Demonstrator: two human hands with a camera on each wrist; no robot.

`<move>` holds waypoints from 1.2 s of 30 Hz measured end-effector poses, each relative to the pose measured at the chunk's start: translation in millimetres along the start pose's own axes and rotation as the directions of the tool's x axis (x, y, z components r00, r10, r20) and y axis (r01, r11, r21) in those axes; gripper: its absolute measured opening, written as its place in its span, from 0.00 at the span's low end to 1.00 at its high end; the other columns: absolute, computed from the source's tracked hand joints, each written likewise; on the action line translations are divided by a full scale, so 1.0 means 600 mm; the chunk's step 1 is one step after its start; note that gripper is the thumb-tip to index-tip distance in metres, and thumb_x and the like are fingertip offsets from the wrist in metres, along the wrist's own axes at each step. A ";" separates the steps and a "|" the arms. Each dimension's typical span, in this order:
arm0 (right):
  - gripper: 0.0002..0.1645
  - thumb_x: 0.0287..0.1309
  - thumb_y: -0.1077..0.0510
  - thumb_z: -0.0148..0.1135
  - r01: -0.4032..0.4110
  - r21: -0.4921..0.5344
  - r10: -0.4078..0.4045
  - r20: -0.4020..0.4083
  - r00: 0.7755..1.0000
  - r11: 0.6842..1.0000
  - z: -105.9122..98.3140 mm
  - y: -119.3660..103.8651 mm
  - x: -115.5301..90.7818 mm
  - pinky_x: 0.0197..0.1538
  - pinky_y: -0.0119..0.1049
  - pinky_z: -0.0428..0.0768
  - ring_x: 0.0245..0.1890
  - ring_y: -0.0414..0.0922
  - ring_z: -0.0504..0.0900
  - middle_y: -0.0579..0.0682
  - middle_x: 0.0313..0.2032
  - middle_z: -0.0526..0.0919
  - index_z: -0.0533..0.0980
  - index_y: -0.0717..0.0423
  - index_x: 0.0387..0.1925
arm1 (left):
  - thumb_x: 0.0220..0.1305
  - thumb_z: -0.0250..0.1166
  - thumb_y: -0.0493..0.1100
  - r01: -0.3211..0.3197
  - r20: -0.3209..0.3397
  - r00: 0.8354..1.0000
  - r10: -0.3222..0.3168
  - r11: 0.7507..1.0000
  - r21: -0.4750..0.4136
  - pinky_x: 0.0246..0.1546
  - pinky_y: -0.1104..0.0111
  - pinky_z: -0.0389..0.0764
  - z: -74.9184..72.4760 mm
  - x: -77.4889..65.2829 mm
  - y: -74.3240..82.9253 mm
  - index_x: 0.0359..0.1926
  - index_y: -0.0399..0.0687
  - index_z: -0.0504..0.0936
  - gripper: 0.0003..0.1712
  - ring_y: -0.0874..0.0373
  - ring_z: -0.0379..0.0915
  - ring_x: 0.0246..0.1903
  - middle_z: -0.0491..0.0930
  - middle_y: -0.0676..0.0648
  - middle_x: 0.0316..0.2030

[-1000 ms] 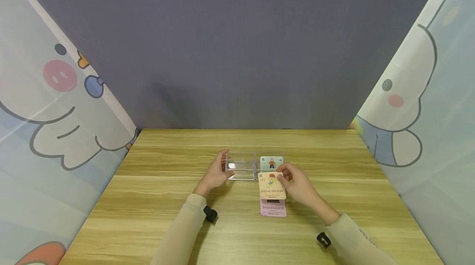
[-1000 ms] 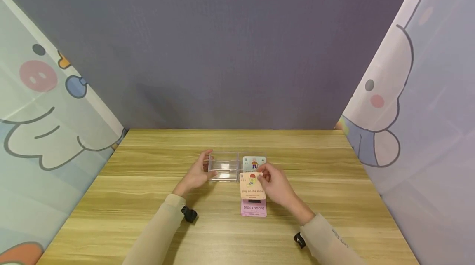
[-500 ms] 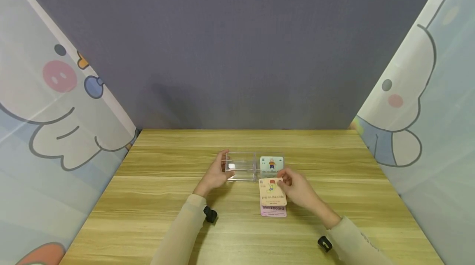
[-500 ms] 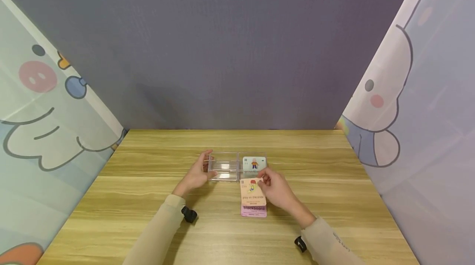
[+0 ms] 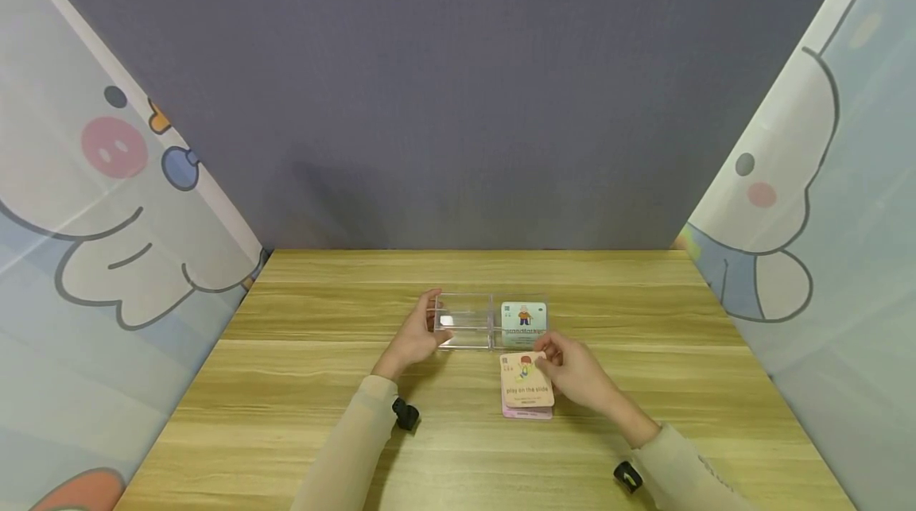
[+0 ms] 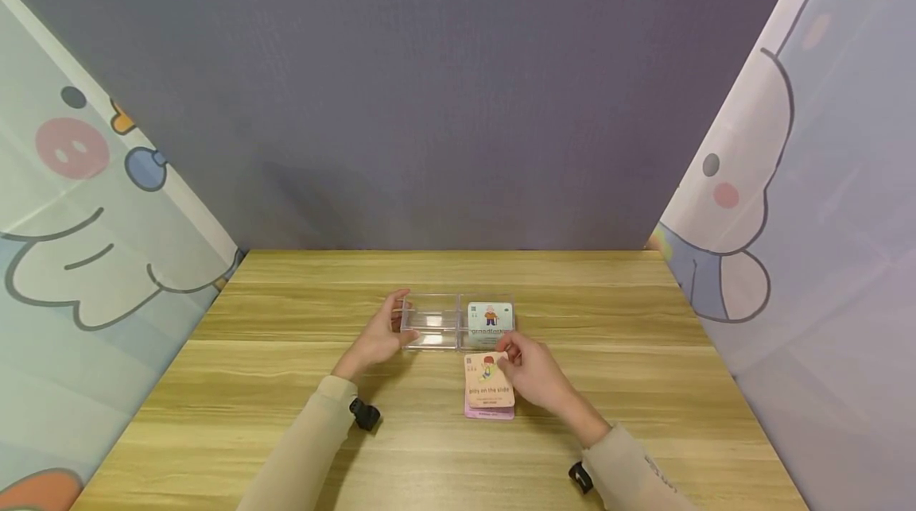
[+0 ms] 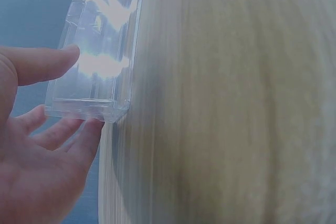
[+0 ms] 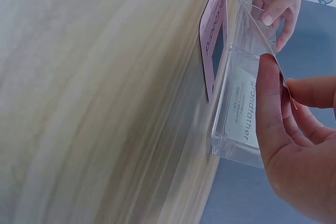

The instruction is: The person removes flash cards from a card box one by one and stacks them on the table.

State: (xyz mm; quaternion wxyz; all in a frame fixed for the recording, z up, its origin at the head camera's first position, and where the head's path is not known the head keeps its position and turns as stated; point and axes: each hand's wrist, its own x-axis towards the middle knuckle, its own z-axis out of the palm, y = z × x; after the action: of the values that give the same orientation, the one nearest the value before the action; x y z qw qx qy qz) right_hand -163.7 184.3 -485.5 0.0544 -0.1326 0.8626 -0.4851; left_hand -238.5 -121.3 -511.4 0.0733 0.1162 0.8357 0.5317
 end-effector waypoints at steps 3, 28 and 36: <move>0.10 0.62 0.70 0.63 0.008 -0.009 -0.008 0.009 1.000 1.000 0.001 0.001 -0.001 0.20 0.39 0.84 0.24 0.43 0.78 0.50 0.28 0.77 0.77 0.61 0.44 | 0.66 0.69 0.34 0.004 0.004 1.000 -0.004 1.000 -0.003 0.68 0.44 0.66 0.000 0.000 -0.001 0.79 0.46 0.51 0.49 0.34 0.62 0.68 0.63 0.36 0.69; 0.09 0.58 0.68 0.68 0.020 -0.282 -0.018 0.008 1.000 0.959 0.014 0.013 0.000 0.28 0.30 0.75 0.27 0.38 0.72 0.43 0.27 0.75 0.79 0.56 0.39 | 0.65 0.69 0.33 -0.019 -0.008 1.000 0.019 1.000 -0.024 0.69 0.44 0.66 0.001 0.000 0.000 0.78 0.41 0.51 0.48 0.34 0.64 0.66 0.65 0.34 0.66; 0.08 0.57 0.67 0.69 -0.022 -0.384 0.016 -0.019 1.000 0.923 0.024 0.009 0.004 0.25 0.33 0.70 0.25 0.40 0.69 0.43 0.24 0.71 0.78 0.56 0.35 | 0.65 0.68 0.32 -0.012 -0.006 1.000 0.012 1.000 -0.011 0.69 0.45 0.66 0.002 0.004 -0.004 0.78 0.42 0.51 0.48 0.34 0.64 0.66 0.65 0.34 0.67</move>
State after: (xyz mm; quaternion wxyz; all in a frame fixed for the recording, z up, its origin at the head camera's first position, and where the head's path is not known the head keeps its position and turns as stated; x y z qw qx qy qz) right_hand -163.8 174.4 -497.5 0.0253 -0.1286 0.9426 -0.3072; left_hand -240.5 -120.6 -514.0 0.0680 0.1193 0.8323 0.5370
